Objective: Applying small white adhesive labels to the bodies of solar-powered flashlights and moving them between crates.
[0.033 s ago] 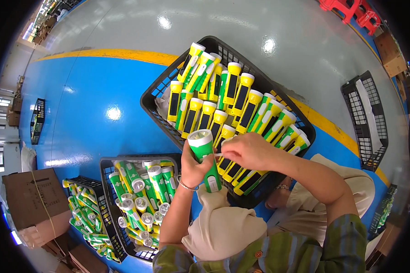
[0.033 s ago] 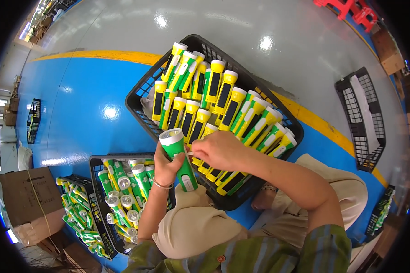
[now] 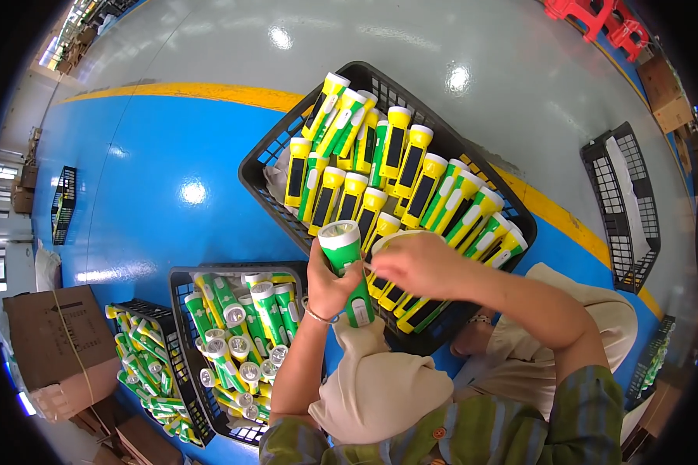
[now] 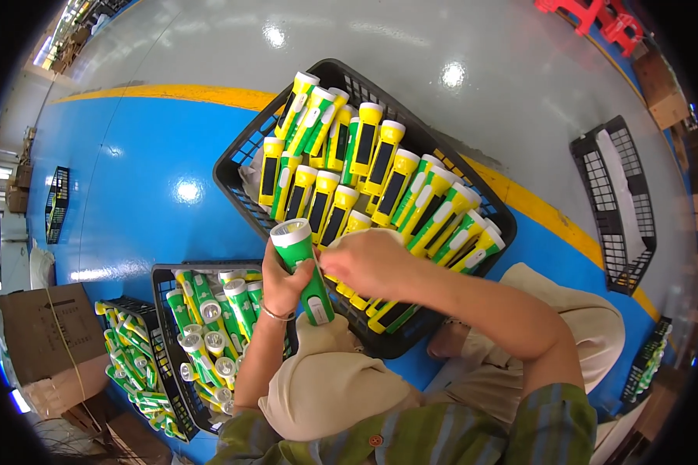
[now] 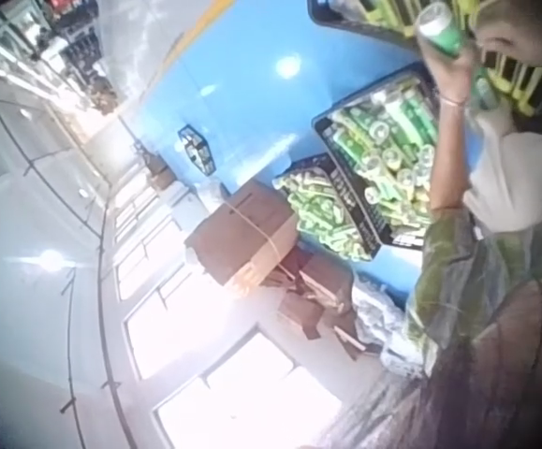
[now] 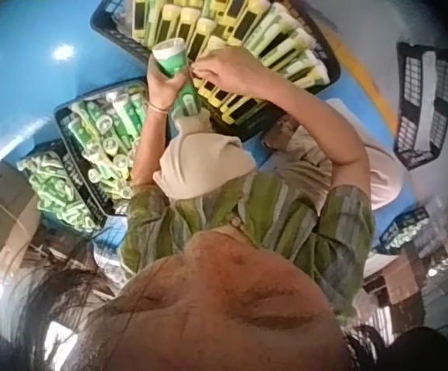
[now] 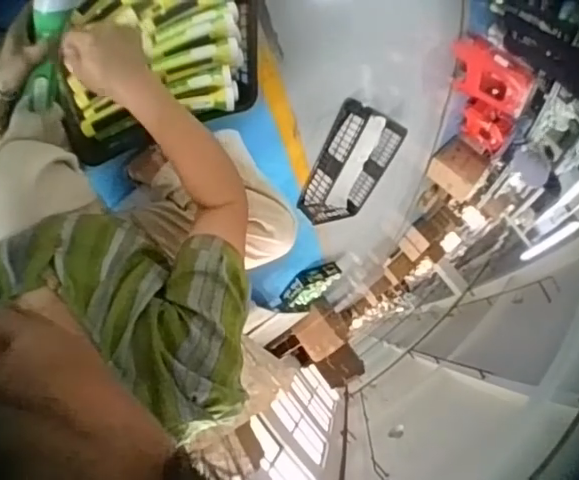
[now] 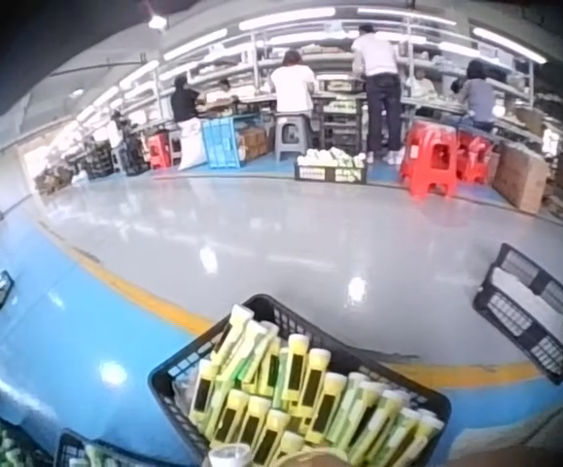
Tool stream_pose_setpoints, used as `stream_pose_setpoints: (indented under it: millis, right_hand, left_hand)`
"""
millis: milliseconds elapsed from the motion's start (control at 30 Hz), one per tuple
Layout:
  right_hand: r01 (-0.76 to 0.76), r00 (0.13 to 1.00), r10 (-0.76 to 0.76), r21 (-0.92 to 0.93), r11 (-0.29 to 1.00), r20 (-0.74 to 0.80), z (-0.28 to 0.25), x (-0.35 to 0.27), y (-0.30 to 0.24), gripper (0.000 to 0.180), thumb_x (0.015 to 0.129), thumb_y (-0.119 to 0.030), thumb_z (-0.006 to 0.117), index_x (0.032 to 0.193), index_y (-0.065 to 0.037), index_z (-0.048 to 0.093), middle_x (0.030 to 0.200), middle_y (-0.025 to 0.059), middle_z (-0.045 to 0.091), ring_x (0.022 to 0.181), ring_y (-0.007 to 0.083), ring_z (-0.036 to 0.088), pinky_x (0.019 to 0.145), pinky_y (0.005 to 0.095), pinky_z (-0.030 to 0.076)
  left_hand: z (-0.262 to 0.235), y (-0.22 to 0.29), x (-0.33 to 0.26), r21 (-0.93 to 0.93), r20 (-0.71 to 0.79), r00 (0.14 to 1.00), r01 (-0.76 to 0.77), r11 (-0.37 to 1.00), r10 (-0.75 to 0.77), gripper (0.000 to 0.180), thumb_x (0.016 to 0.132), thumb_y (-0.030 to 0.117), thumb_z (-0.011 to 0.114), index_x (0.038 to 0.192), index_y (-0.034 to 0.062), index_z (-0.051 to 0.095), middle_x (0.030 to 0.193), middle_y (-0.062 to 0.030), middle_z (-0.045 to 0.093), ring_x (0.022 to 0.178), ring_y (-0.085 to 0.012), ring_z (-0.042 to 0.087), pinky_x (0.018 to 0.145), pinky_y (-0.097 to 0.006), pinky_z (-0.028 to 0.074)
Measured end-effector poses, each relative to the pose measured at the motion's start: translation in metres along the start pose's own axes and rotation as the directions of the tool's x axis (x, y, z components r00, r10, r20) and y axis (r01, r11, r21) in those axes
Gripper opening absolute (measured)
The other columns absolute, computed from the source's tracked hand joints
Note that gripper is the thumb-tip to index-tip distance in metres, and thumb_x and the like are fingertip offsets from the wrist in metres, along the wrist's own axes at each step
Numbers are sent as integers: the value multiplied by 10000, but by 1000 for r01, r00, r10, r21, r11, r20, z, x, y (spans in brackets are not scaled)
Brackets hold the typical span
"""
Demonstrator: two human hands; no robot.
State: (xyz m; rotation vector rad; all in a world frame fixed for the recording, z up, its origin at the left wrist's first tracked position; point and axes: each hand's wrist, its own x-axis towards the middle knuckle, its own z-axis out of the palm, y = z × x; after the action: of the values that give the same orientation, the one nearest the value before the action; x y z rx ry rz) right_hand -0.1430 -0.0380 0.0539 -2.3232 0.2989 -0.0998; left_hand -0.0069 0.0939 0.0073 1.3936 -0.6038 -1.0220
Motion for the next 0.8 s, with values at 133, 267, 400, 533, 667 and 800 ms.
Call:
stream_pose_setpoints:
  millis: [133, 267, 400, 533, 667, 800]
  right_hand:
    - [313, 950, -308, -120, 942, 58, 24, -2, -16, 91, 763, -191, 546, 767, -101, 539, 647, 133, 525, 573, 307, 592, 485, 414, 463]
    - [217, 974, -213, -48, 975, 79, 58, -21, -6, 71, 756, -185, 540, 782, -118, 540, 666, 123, 497, 623, 318, 602, 467, 429, 450]
    - [89, 991, -98, -111, 990, -88, 18, -18, 34, 53, 746, -159, 552, 769, -111, 546, 674, 133, 518, 626, 325, 593, 482, 432, 453]
    - [-33, 971, 15, -72, 997, -239, -23, -12, 58, 53, 789, -153, 555, 772, -103, 551, 710, 127, 554, 649, 328, 581, 571, 435, 457]
    - [-75, 913, 13, -138, 988, -407, -72, -15, 87, 74, 820, -135, 589, 825, -63, 572, 733, 118, 572, 662, 310, 565, 580, 390, 450]
    - [-95, 907, 28, -139, 986, -421, -104, -17, 73, 72, 824, -113, 579, 852, -47, 577, 738, 130, 577, 661, 312, 564, 580, 374, 449]
  left_hand:
    - [-22, -21, -7, 375, -219, 945, -149, 915, 244, 363, 719, 15, 650, 1032, -17, 469, 853, -89, 593, 705, -154, 598, 614, -271, 501]
    - [-120, -23, -43, 78, -638, 766, 164, 983, -77, 304, 740, 19, 634, 1011, -15, 502, 850, -87, 577, 653, -150, 576, 528, -278, 486]
    - [-220, -26, -160, 656, -742, 645, 641, 397, 184, 630, 682, 117, 649, 1234, -10, 372, 1009, -164, 547, 842, -289, 568, 791, -389, 476]
    - [-186, -21, -154, 732, -607, 742, 662, -163, 284, 838, 626, 205, 723, 1322, 2, 303, 1332, -220, 297, 1208, -406, 303, 1012, -482, 263]
    - [-58, -7, -20, 940, -153, 897, 2, 342, 415, 590, 731, 107, 702, 1241, -11, 430, 1179, -192, 492, 1117, -327, 453, 957, -406, 352]
    - [77, -68, 81, 488, 307, 944, -264, 832, 120, 554, 736, 197, 738, 1177, -19, 481, 1072, -170, 568, 960, -273, 577, 819, -347, 462]
